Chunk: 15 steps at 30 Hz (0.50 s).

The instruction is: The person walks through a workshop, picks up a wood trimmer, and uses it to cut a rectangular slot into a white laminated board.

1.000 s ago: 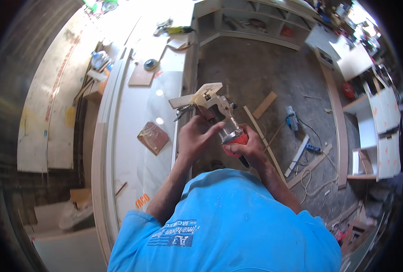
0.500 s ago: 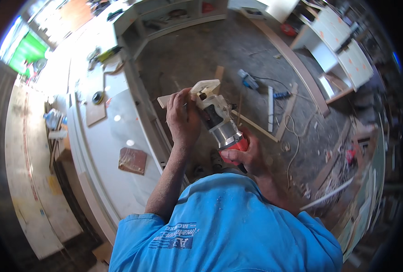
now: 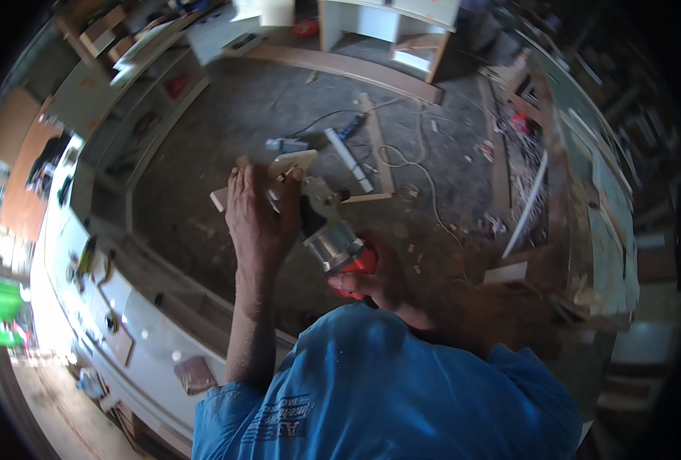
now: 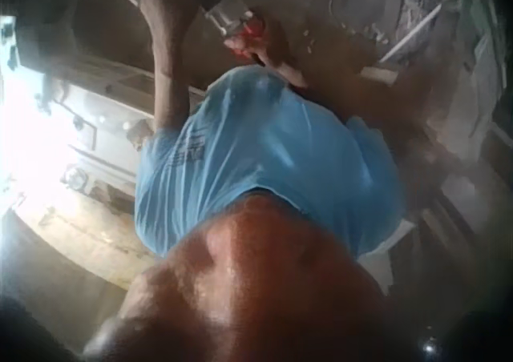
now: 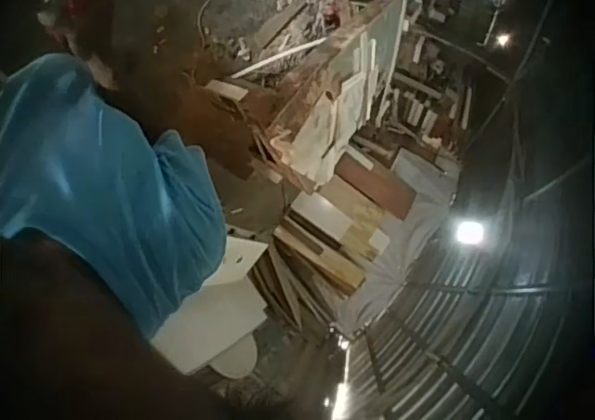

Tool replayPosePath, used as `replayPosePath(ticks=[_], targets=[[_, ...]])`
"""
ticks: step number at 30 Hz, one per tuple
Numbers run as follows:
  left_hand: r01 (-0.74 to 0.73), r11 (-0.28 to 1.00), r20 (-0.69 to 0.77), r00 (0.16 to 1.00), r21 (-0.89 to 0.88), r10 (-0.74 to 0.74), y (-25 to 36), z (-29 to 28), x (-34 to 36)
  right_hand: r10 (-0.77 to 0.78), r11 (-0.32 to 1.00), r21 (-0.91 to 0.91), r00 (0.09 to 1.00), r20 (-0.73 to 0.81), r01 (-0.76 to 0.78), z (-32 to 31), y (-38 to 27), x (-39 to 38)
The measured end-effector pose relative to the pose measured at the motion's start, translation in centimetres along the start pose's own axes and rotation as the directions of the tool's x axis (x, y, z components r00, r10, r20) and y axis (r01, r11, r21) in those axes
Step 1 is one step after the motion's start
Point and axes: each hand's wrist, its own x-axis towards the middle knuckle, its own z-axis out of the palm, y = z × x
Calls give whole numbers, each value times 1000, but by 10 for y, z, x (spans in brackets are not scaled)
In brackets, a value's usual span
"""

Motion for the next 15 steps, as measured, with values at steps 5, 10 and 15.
replayPosePath(ticks=[5,10,15], targets=[[120,946,79,992,-302,-100,102,91,32,-52,993,102,989,-139,67,-97,-14,-18],[113,923,72,993,-367,-93,192,172,54,-112,944,268,950,-290,194,-186,-13,-25],[71,897,55,997,-437,-52,270,243,62,-39,976,181,920,-390,118,-271,-14,-44]])
